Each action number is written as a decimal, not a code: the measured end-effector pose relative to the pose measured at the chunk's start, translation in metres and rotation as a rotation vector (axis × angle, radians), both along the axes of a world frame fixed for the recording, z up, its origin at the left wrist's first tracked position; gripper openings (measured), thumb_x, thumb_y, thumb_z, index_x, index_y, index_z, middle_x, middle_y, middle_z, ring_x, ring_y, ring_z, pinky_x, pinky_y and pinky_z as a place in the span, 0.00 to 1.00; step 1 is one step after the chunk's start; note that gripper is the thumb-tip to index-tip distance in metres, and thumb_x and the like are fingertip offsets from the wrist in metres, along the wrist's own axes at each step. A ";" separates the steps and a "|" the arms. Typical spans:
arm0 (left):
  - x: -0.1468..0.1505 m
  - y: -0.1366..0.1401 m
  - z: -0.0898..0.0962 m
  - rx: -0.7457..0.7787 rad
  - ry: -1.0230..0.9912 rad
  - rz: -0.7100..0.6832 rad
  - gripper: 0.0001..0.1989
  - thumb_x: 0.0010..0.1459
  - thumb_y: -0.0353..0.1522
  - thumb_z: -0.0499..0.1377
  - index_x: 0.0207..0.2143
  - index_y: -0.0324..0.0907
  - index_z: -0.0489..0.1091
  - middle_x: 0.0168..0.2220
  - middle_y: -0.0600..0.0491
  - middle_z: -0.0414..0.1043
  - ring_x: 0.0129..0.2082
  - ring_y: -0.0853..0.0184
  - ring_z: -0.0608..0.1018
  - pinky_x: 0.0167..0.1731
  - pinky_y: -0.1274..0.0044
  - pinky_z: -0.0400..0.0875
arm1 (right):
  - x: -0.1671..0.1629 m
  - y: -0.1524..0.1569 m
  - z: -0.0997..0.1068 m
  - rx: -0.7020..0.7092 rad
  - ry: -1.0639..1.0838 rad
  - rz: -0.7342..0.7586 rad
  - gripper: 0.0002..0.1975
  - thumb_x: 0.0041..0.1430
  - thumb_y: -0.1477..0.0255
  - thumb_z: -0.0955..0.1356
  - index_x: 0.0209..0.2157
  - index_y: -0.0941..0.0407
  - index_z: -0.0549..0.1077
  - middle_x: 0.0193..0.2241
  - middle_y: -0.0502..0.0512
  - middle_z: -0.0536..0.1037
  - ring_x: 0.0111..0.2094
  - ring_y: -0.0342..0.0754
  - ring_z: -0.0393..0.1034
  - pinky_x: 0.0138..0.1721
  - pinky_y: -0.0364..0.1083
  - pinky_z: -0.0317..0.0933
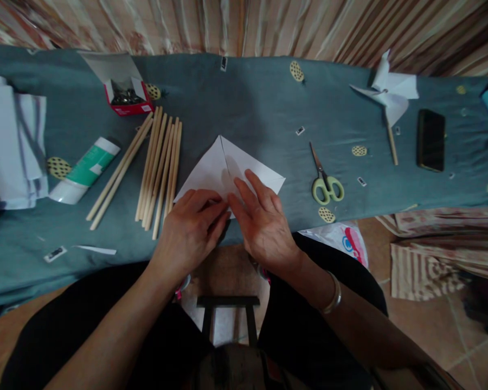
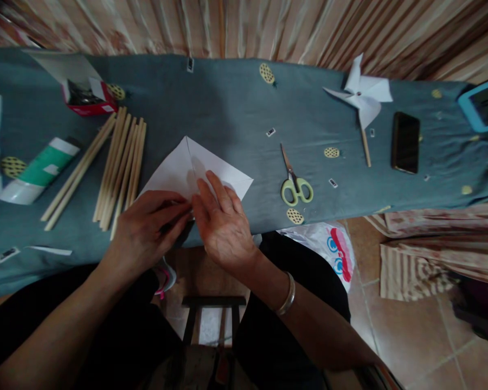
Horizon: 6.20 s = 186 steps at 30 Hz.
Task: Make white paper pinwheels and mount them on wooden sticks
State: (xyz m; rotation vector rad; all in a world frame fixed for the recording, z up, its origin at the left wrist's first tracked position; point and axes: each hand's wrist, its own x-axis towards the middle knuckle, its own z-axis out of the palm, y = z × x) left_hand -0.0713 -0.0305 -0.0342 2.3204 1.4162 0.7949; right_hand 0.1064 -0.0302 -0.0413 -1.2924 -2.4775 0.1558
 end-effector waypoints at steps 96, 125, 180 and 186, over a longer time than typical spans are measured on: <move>0.022 -0.027 0.007 0.137 0.050 -0.147 0.05 0.62 0.27 0.56 0.40 0.37 0.72 0.38 0.46 0.77 0.37 0.62 0.78 0.38 0.71 0.78 | 0.065 0.020 0.022 -0.591 0.641 -0.026 0.02 0.57 0.70 0.72 0.33 0.51 0.79 0.54 0.54 0.76 0.57 0.52 0.69 0.60 0.57 0.60; 0.023 -0.030 -0.006 0.083 0.016 -0.121 0.13 0.65 0.27 0.54 0.51 0.37 0.69 0.39 0.47 0.75 0.37 0.64 0.77 0.37 0.73 0.78 | 0.031 0.014 0.009 -0.263 0.394 -0.224 0.04 0.56 0.75 0.70 0.31 0.50 0.76 0.55 0.53 0.73 0.56 0.55 0.68 0.58 0.58 0.62; 0.026 -0.027 -0.004 0.107 -0.011 -0.082 0.11 0.63 0.26 0.56 0.46 0.31 0.73 0.38 0.44 0.76 0.36 0.63 0.79 0.37 0.73 0.78 | 0.024 0.008 0.001 -0.072 0.241 -0.058 0.16 0.63 0.77 0.61 0.47 0.50 0.75 0.59 0.54 0.67 0.61 0.57 0.58 0.61 0.58 0.59; 0.027 -0.027 -0.001 0.071 0.000 -0.086 0.11 0.63 0.26 0.55 0.46 0.32 0.72 0.38 0.45 0.75 0.37 0.63 0.79 0.39 0.74 0.77 | 0.023 0.000 -0.001 0.056 0.038 -0.020 0.16 0.67 0.75 0.57 0.50 0.58 0.71 0.62 0.64 0.65 0.62 0.59 0.57 0.59 0.58 0.61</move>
